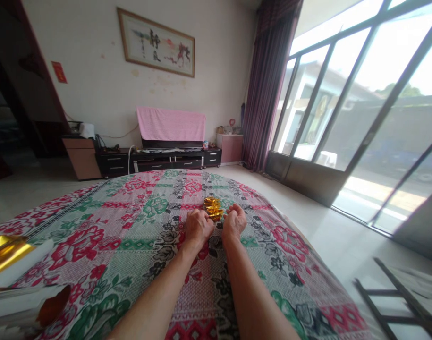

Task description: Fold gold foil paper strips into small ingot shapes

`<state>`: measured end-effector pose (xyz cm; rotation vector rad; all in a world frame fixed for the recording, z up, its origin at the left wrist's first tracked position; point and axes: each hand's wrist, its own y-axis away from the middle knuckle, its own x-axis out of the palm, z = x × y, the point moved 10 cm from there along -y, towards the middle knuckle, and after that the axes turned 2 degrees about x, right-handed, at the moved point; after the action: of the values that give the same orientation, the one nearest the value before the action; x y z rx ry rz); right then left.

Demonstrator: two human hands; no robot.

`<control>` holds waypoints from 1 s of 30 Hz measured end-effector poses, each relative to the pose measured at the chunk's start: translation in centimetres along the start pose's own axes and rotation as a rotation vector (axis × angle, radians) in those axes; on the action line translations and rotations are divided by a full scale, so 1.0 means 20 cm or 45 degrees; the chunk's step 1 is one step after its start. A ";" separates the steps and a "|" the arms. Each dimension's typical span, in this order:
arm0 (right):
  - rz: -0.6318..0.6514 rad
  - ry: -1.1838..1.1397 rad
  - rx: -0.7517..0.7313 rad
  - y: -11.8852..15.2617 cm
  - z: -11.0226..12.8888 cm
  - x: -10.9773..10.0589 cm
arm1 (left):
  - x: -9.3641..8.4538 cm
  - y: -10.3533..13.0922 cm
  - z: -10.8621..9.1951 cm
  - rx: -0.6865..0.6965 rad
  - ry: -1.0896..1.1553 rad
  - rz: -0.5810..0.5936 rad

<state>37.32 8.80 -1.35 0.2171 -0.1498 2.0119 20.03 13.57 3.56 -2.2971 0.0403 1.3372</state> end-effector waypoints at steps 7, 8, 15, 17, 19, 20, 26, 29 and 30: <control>0.446 0.211 -0.582 0.31 0.26 0.24 | -0.04 0.04 0.04 0.036 -0.128 0.171; 0.531 0.227 -0.626 0.37 0.27 0.28 | -0.06 0.05 0.05 0.040 -0.153 0.200; 0.837 0.358 -0.601 0.58 0.16 0.45 | -0.23 0.19 0.27 -0.050 -0.317 0.297; 0.939 0.435 -0.645 0.66 0.15 0.48 | -0.28 0.23 0.33 -0.069 -0.341 0.299; 1.007 0.532 -0.703 0.74 0.16 0.51 | -0.32 0.28 0.37 -0.087 -0.334 0.325; 1.044 0.598 -0.728 0.78 0.16 0.52 | -0.34 0.30 0.39 -0.099 -0.340 0.334; 1.186 0.980 -0.902 1.01 0.16 0.59 | -0.61 0.39 0.45 -0.188 -0.320 0.201; 1.294 0.928 -0.933 1.16 0.18 0.62 | -0.75 0.42 0.53 -0.253 -0.312 0.122; 1.330 0.879 -0.943 1.22 0.19 0.63 | -0.80 0.43 0.56 -0.279 -0.313 0.101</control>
<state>10.37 8.54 4.88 -1.2433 -0.6377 2.7178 0.34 7.38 8.80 -2.3077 -0.1015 1.7321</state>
